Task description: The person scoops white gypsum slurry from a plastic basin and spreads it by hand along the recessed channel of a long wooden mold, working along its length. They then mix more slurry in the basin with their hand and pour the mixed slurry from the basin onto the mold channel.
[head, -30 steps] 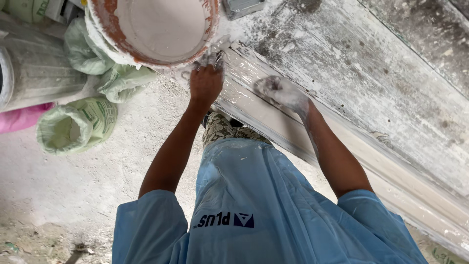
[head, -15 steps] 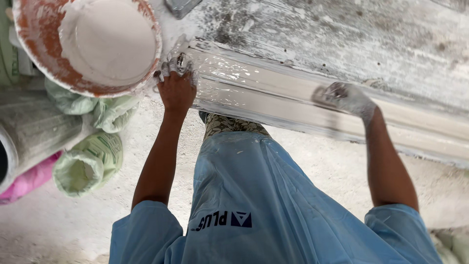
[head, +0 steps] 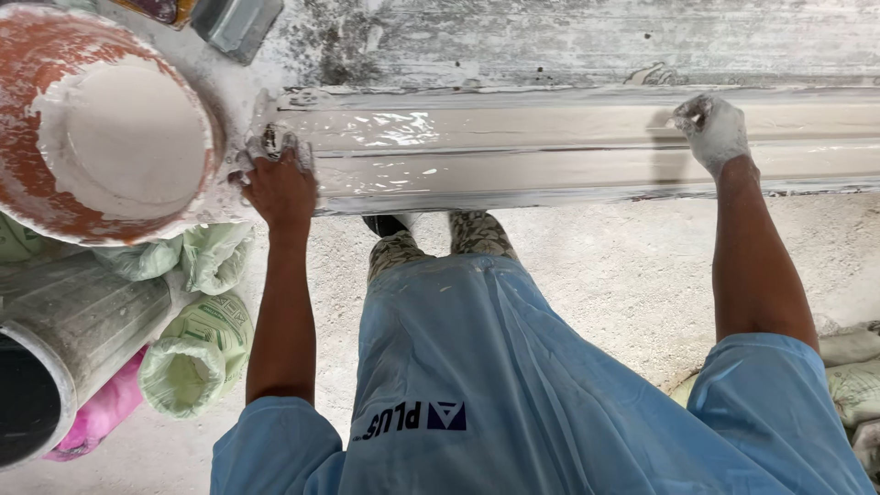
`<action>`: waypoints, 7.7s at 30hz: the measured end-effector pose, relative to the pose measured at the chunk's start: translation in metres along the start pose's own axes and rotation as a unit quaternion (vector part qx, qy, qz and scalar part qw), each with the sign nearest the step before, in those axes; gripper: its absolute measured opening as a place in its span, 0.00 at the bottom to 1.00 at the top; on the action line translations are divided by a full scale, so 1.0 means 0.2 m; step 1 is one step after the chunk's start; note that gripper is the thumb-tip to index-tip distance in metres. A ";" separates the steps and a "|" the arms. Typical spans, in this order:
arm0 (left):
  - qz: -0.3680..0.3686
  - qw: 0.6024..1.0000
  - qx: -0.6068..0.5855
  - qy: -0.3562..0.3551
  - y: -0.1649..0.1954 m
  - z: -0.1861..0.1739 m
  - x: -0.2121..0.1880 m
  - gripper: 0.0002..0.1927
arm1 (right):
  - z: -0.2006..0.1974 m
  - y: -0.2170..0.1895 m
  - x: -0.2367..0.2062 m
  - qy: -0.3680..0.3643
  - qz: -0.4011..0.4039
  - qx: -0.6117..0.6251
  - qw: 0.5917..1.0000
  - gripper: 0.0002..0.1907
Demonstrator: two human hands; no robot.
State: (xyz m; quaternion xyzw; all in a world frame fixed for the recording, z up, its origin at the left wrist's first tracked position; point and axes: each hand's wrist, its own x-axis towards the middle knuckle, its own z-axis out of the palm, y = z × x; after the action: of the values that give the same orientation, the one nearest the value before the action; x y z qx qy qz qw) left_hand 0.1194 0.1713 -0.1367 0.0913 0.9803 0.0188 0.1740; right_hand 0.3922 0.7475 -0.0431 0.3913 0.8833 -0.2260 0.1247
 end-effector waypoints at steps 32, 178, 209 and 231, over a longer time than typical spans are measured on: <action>0.029 0.962 -0.018 0.270 0.59 0.19 -0.21 0.26 | 0.31 0.55 0.28 -0.072 -0.377 -0.131 0.914 0.18; -0.227 0.816 -0.432 0.310 -1.10 -0.45 0.26 0.35 | 1.79 -3.72 -0.33 -0.218 -0.562 -0.479 0.638 0.13; -0.282 0.791 -0.455 0.294 -1.13 -0.59 0.18 0.34 | 1.76 -3.55 -0.40 -0.211 -0.569 -0.559 0.565 0.19; -0.265 0.781 -0.439 0.357 -1.20 -0.48 0.16 0.27 | 1.80 -3.59 -0.56 -0.302 -0.580 -0.439 0.615 0.19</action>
State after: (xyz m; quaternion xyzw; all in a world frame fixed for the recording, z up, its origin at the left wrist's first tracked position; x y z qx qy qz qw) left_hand 0.0161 -0.0586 -0.0738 -0.2719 0.8434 0.4316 -0.1687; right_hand -0.0542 0.0732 -0.0953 -0.3950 0.8324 0.0583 0.3843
